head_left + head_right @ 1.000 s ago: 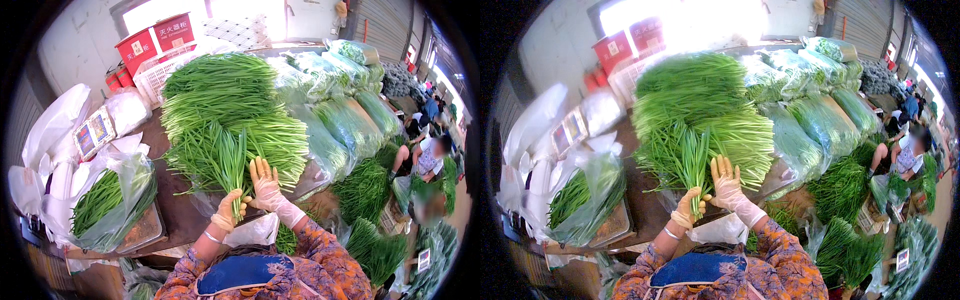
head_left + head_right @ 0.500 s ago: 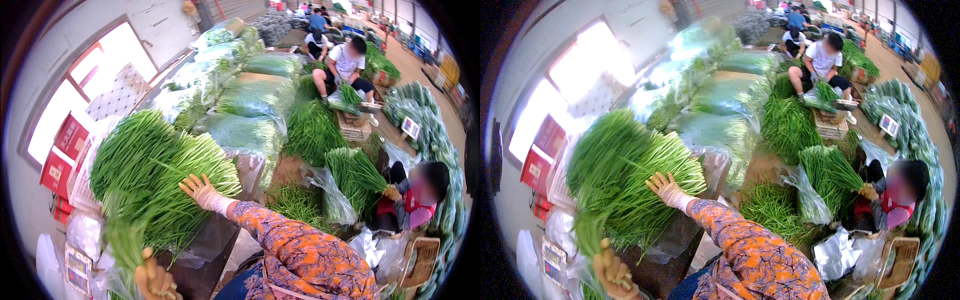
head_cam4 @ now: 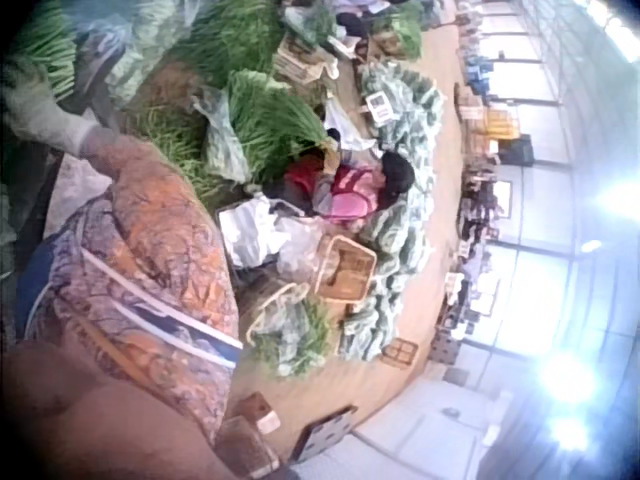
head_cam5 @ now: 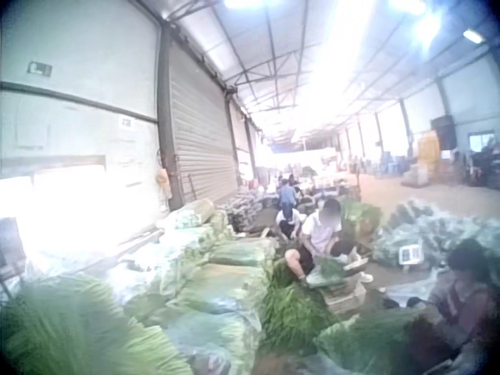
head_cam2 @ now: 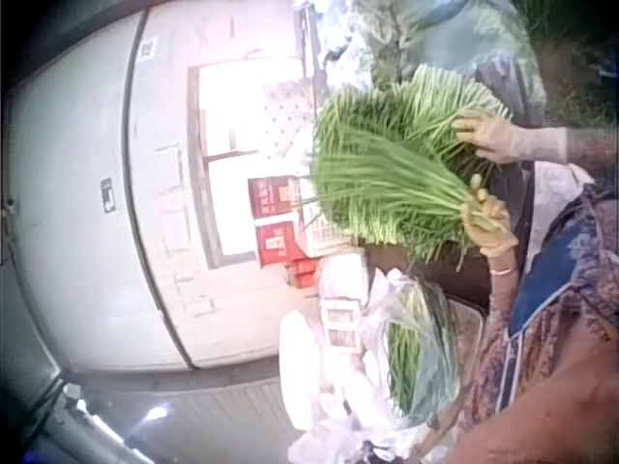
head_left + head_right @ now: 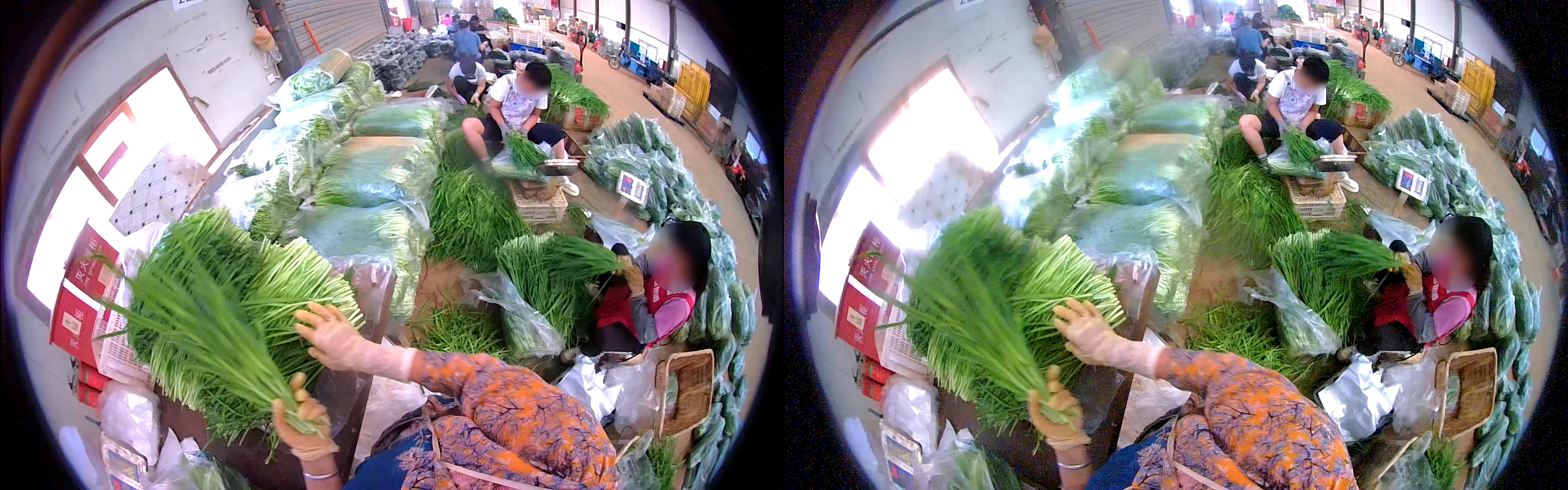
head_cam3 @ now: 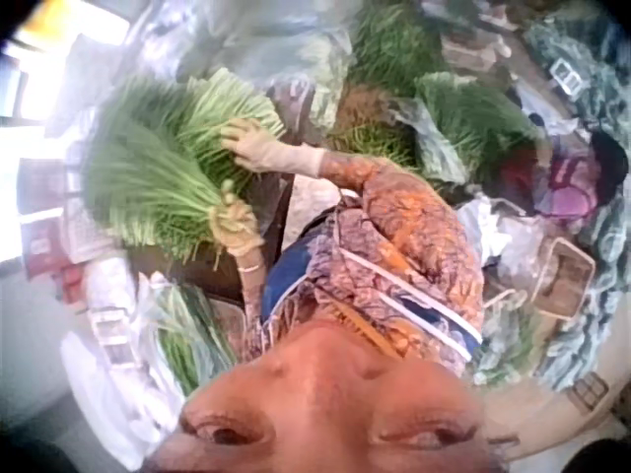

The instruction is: The person gathers bunches of green onions from a large pile on a table, aligns them by hand, and places them into clear plastic bags. The person then ties the bags and sets them aside while other workers in the background perform similar tasks.

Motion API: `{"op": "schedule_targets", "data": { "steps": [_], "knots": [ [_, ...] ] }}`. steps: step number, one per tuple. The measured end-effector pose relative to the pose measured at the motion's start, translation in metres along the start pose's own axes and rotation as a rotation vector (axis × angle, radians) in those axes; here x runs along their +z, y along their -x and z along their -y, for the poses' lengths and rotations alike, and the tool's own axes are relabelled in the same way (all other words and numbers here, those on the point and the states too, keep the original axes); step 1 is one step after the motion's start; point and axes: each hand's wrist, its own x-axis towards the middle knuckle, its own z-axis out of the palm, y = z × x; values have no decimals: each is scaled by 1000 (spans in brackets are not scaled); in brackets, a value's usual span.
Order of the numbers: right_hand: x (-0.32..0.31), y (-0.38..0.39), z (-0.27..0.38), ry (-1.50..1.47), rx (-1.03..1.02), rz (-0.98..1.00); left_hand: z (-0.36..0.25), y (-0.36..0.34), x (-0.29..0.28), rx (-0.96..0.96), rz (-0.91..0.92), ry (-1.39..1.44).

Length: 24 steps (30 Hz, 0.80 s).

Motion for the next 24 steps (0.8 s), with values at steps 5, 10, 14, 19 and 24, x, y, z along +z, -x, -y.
{"op": "schedule_targets", "data": {
  "steps": [5, 10, 14, 19, 24],
  "knots": [
    [20, 75, -10, -309, 126, -24, 27, 14, -27, -78, -207, -93],
    [16, 93, -5, -563, 206, 99, 24, 13, -16, -229, -188, -194],
    [11, 103, 6, -1064, 493, 108, 31, 15, -42, -231, -425, -318],
    [1, 80, 47, -957, 702, 349, 23, 35, -48, -110, -407, -198],
    [20, 48, 54, -763, 658, 452, 34, 33, -46, -53, -449, -232]
  ]
}}
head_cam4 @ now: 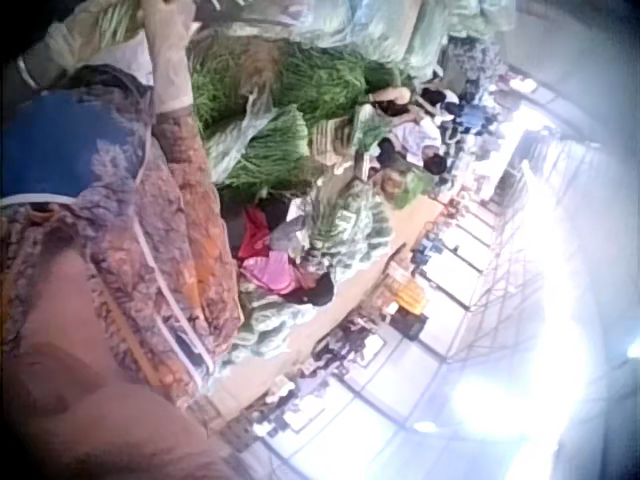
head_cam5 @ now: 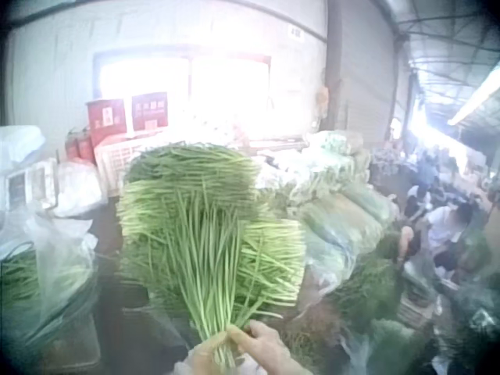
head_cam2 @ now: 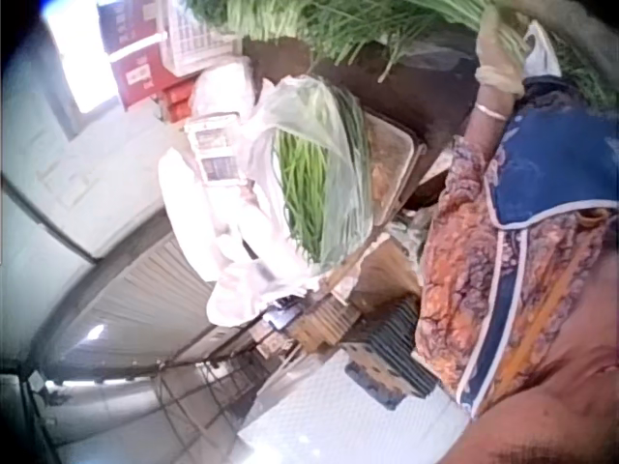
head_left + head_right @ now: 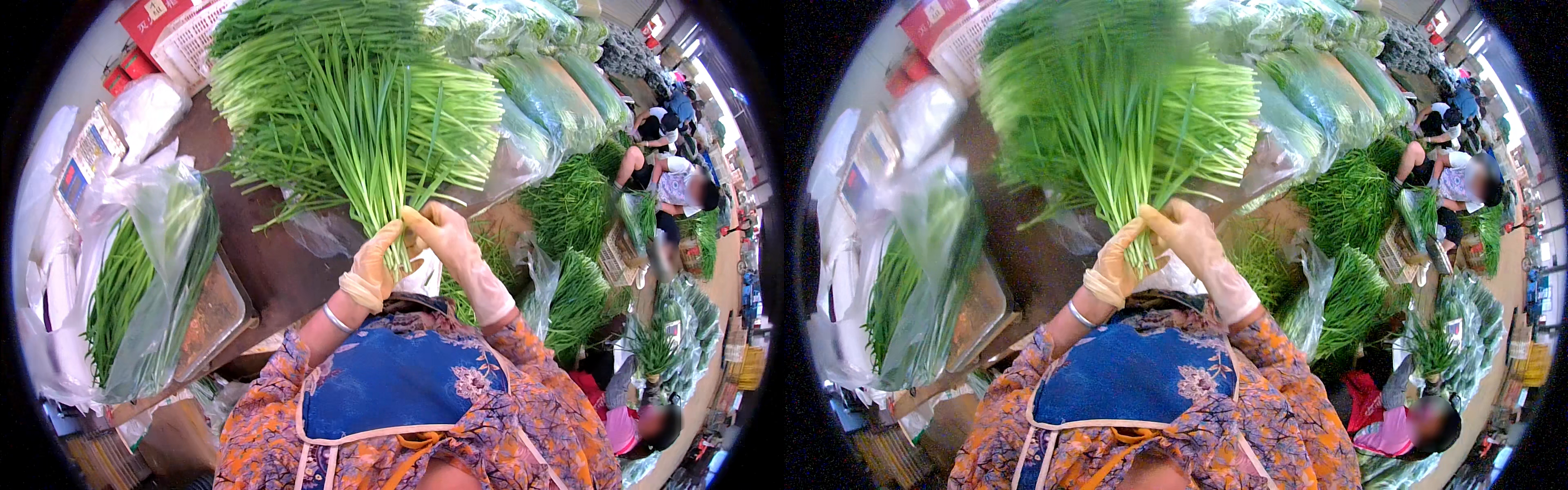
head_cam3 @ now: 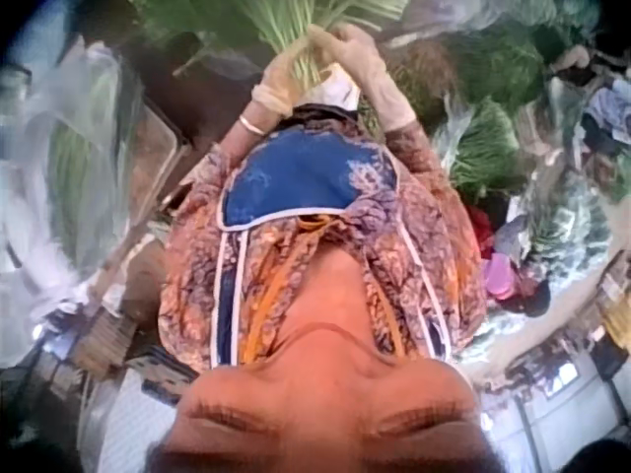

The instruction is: The person gathers bunches of green onions from a large pile on a table, aligns them by hand, and places them into clear plastic bags. The person then ties the bags and sets them aside while other workers in the background perform similar tasks.

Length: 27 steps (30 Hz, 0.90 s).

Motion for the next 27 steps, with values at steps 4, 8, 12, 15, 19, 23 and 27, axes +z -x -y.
{"op": "schedule_targets", "data": {
  "steps": [4, 8, 12, 15, 19, 23, 27],
  "knots": [
    [10, 10, -8, -253, -85, 29, 8, -8, -18, 68, 62, -52],
    [1, 59, -8, -343, -243, -21, 4, -9, -19, 80, 29, -72],
    [-30, 50, -30, -796, -264, -330, 3, 0, -3, 117, -147, -173],
    [-32, 15, -50, -408, -49, -182, 15, -8, 6, 262, -357, -458],
    [10, 8, -13, -16, -322, 28, 28, -12, 4, 838, -150, -1230],
    [4, -6, -43, -654, 101, 23, 14, 1, 5, 215, -40, -414],
    [1, 1, -41, -969, 123, 137, -3, 4, 2, -130, 50, -171]
  ]
}}
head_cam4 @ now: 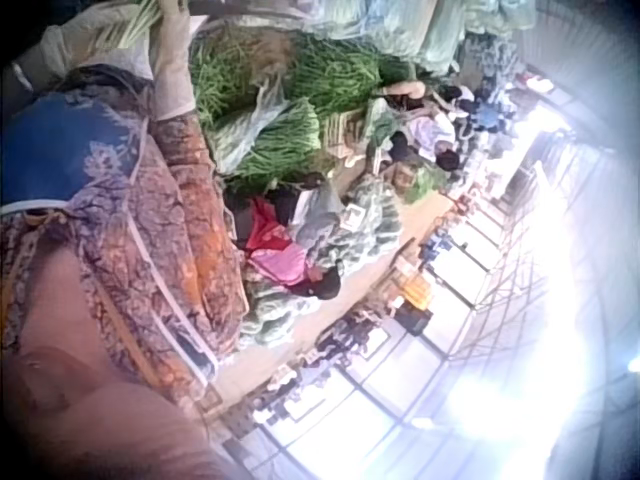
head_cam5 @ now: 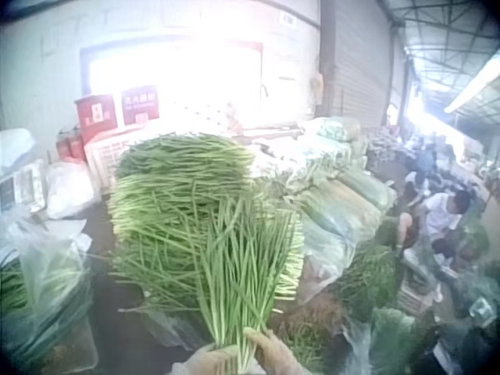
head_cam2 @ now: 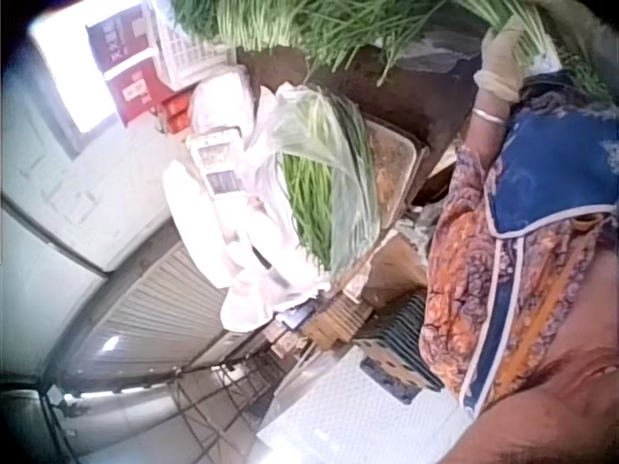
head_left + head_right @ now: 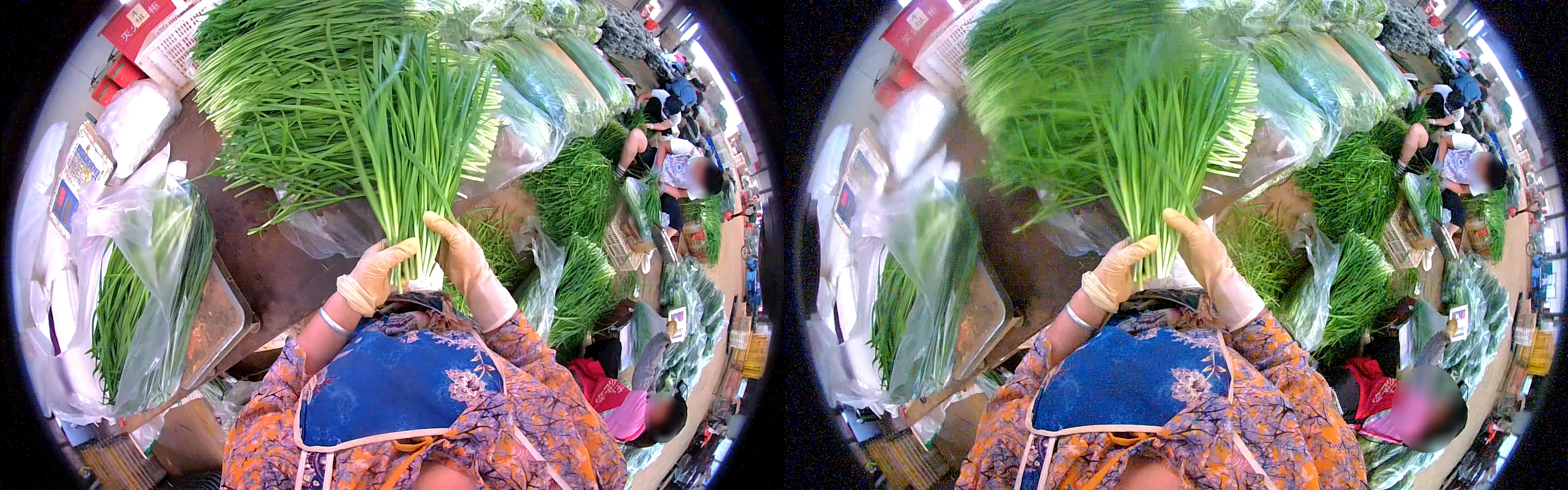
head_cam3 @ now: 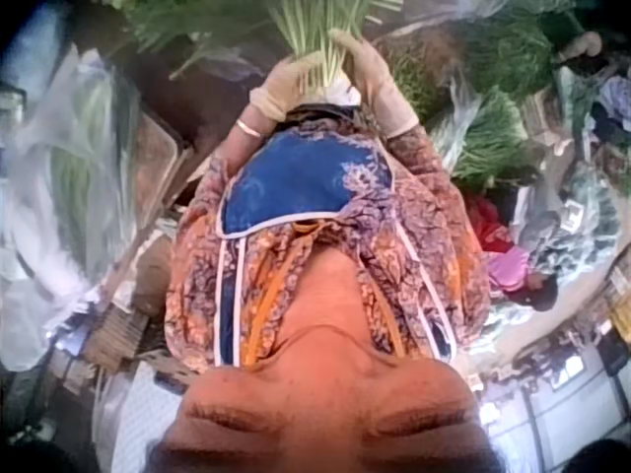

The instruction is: The person gathers bunches of green onions from a large pile on a table, aligns them by hand, and places them into clear plastic bags. The person then ties the bags and sets them aside while other workers in the background perform similar tasks.

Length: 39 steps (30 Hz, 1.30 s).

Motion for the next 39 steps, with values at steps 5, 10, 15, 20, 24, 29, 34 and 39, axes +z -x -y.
{"op": "schedule_targets", "data": {
  "steps": [5, 10, 15, 20, 24, 29, 34, 39],
  "knots": [
    [1, 13, 12, -199, 180, 88, 10, -8, -7, 173, -16, 96],
    [-11, 8, -9, 382, 82, -31, 14, -5, 4, -92, 122, 303],
    [-16, 13, 7, 498, -71, -165, 18, -5, 19, 62, -233, -254],
    [-39, 14, -10, 449, -142, -144, 34, -6, 17, 269, -320, -279],
    [-37, 16, -9, 399, 74, -172, 35, -12, -2, 108, -228, -13],
    [-24, 13, 2, 869, -132, -125, 38, -8, 1, 77, -54, 196],
    [-56, -15, 7, 848, -404, -295, 31, -8, 6, 97, 15, 221],
    [-15, 6, 32, 1265, -761, -241, 26, -1, 8, 154, -41, 204]
  ]
}}
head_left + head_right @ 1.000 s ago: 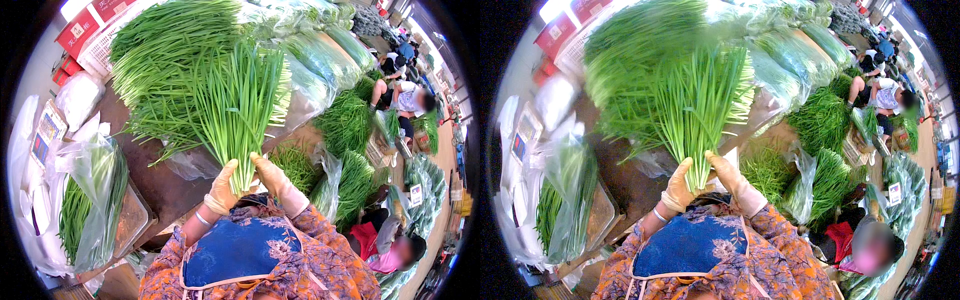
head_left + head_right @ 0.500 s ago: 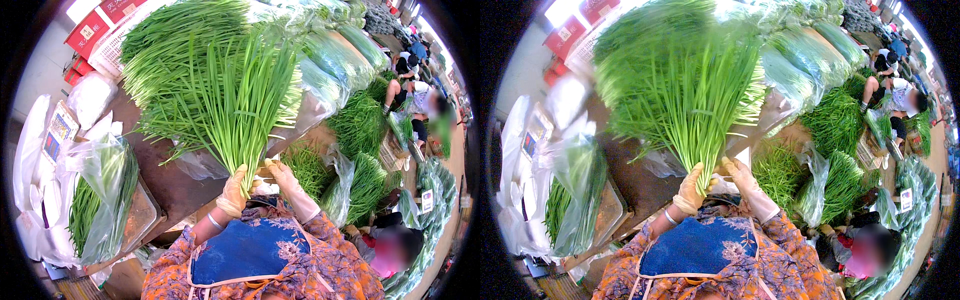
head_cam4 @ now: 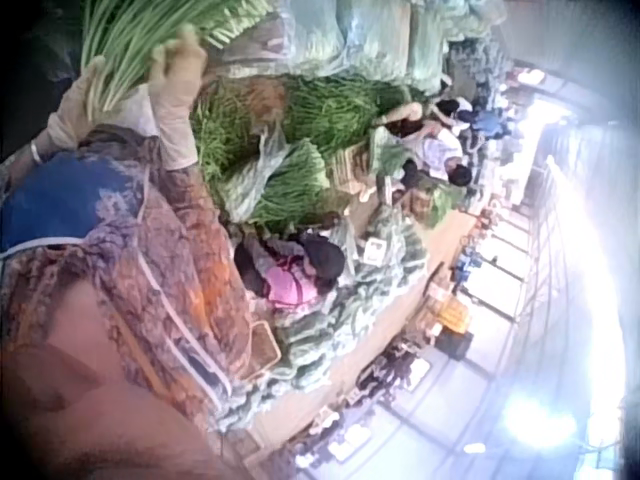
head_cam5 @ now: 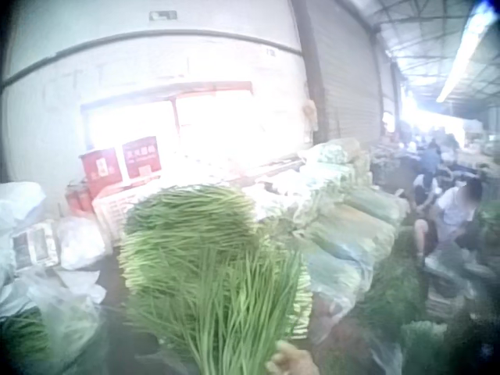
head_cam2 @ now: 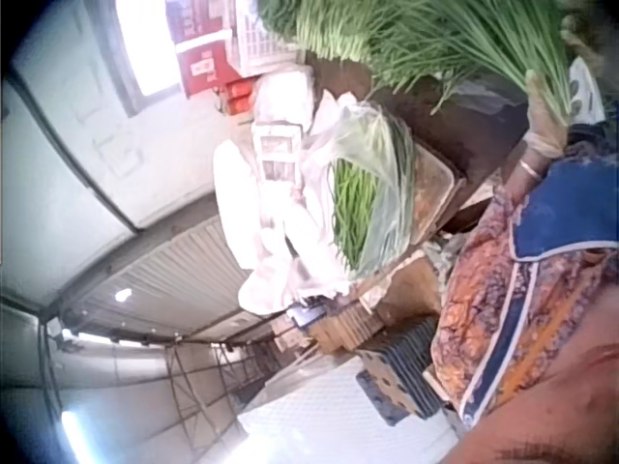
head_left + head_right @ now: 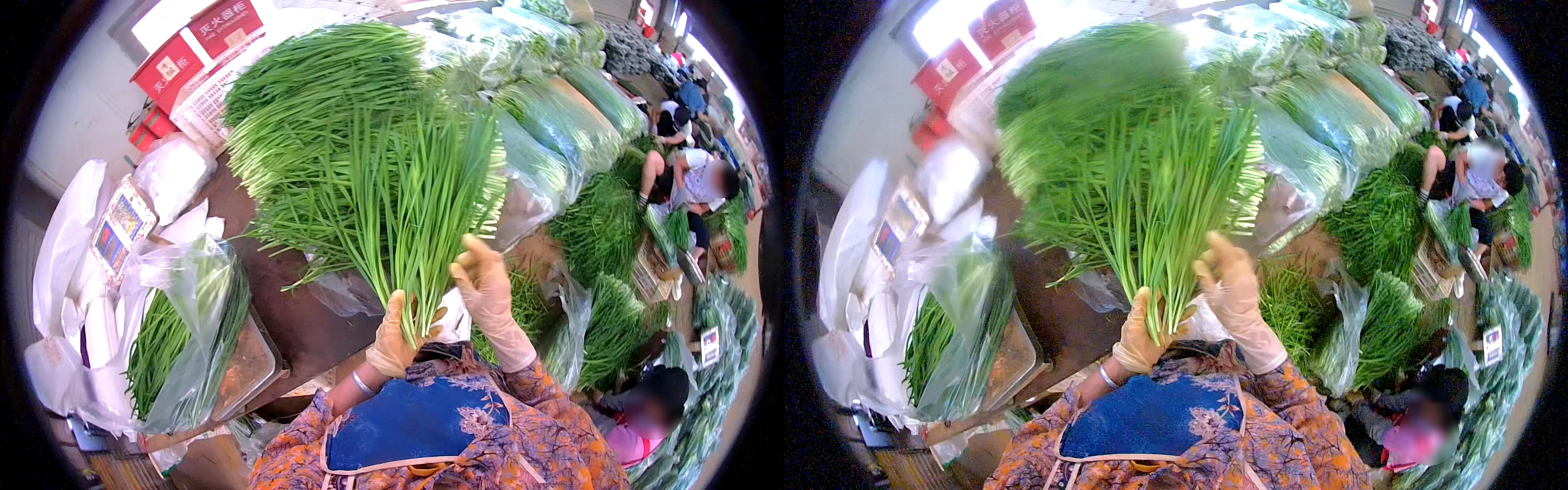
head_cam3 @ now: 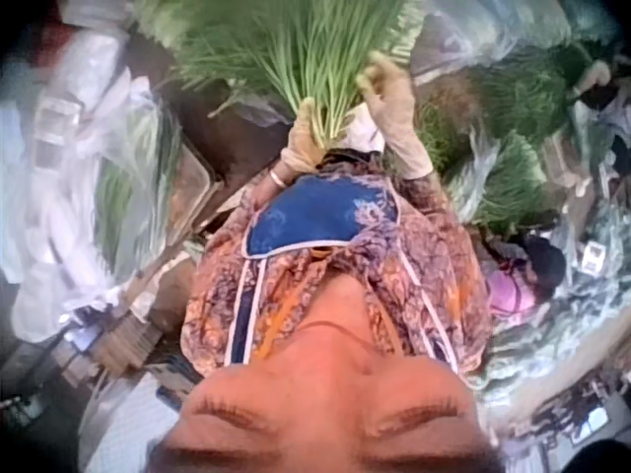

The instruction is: The person gathers bunches of green onions from a large pile on a table, aligns them by hand, and places them into clear plastic bags. The person then ties the bags and sets them aside while other workers in the background perform similar tasks.

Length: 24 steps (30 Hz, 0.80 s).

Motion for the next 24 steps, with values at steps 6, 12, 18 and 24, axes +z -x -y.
{"op": "schedule_targets", "data": {
  "steps": [6, 12, 18, 24],
  "knots": [
    [33, -28, 50, 160, -127, 464, 9, -5, -19, 29, 71, -204],
    [28, -17, 39, -197, -39, 124, 4, -3, -13, -41, 22, 4],
    [26, -27, 21, 437, 72, 361, 5, -4, -6, -51, 46, -20],
    [-11, -16, 35, -611, 550, 209, 0, -7, -15, -49, 68, -23]
  ]
}}
